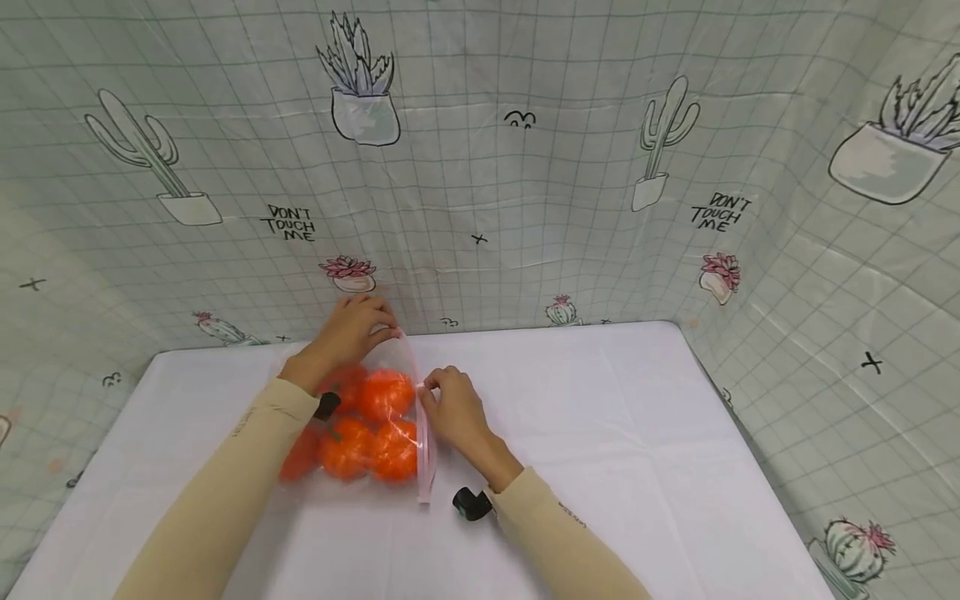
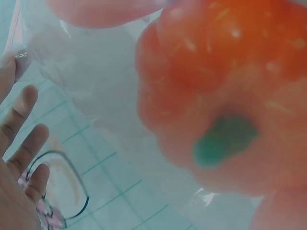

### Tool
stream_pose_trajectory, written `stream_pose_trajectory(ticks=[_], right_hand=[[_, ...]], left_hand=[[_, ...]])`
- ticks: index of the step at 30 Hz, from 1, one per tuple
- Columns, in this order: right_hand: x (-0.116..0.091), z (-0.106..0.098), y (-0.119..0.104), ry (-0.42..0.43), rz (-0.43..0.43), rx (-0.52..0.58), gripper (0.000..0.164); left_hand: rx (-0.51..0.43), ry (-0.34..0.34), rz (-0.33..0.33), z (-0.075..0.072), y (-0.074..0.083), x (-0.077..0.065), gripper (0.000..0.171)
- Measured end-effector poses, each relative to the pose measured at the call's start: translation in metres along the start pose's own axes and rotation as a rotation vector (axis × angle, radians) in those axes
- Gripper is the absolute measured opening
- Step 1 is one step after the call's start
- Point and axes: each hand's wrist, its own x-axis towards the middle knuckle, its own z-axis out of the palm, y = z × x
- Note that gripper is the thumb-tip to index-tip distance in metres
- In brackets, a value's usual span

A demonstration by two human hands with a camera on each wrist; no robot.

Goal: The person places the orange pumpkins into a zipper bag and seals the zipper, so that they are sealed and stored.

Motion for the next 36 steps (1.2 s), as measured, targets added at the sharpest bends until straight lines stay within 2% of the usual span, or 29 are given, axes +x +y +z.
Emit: stream_pose_trajectory(ticks=[7,19,24,36], right_hand=[[0.012,-0.022,-0.014,0.038,0.007,-0.026,0.011],[0.016,-0.030,-0.021,0.068,-0.068,-0.253,0.013],[0.016,-0.030,-0.021,0.061,-0.092,-0.272,0.013],[0.017,-0.027,-0.022,0.055,-0.096,-0.305,0.013]], left_hand=[[-0.046,0.108,0.014,-0.018,-0.001,-0.002,0.023],[-0.095,0.163,0.117,-0.023,-0.010,-0.010,0.014],[-0.070,0.169,0.149,-0.023,-0.012,-0.013,0.013],[0.070,0.269,0.256,-0.018,-0.015,-0.015,0.012]])
